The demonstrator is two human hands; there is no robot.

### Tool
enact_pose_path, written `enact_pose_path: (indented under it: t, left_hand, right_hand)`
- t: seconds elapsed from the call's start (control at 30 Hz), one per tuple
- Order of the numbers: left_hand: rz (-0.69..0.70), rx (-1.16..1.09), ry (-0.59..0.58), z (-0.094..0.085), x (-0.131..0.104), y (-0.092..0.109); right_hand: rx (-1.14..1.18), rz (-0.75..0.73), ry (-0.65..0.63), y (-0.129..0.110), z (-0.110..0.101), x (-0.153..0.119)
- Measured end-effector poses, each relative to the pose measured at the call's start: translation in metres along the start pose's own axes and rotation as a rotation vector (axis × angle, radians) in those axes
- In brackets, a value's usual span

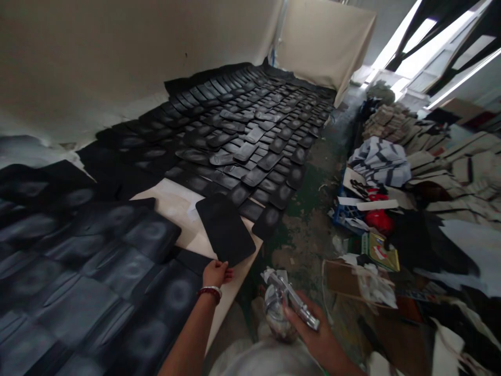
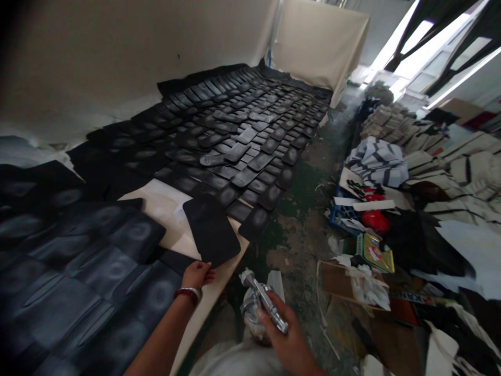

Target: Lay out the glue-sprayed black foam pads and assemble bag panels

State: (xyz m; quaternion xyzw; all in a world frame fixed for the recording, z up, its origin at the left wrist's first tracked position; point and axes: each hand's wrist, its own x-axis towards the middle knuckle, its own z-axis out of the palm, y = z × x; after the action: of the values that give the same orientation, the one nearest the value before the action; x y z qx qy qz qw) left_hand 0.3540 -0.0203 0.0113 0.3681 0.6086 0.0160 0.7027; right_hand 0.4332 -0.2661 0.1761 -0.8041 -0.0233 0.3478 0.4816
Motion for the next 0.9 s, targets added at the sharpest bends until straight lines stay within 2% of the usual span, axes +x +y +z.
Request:
enact_pose_path:
  t: [0.33,0.53,0.63,0.8,0.9]
  left_hand:
    - [0.036,-0.069,-0.023,-0.005,-0.004,-0.002]
    - [0.062,-0.078,-0.028,-0.006,-0.001,-0.003]
    - [0.048,-0.071,-0.043,-0.007,-0.002,-0.002]
    - [0.05,-0.013,-0.04,-0.009,-0.001,0.003]
    - [0.048,-0.04,-0.039,-0.008,-0.001,0.008]
  right_hand:
    - [-0.031,-0.084,0.009,-0.012,0.002,0.005]
    - [-0.021,-0.018,0.082,0.011,0.002,0.001]
    - [0.017,-0.011,0.124,0.009,0.012,0.001]
    - [0.001,-0.049,-0.056,-0.018,0.022,0.01]
    - [-0.045,-0.052,-0.065,-0.021,0.015,0.013]
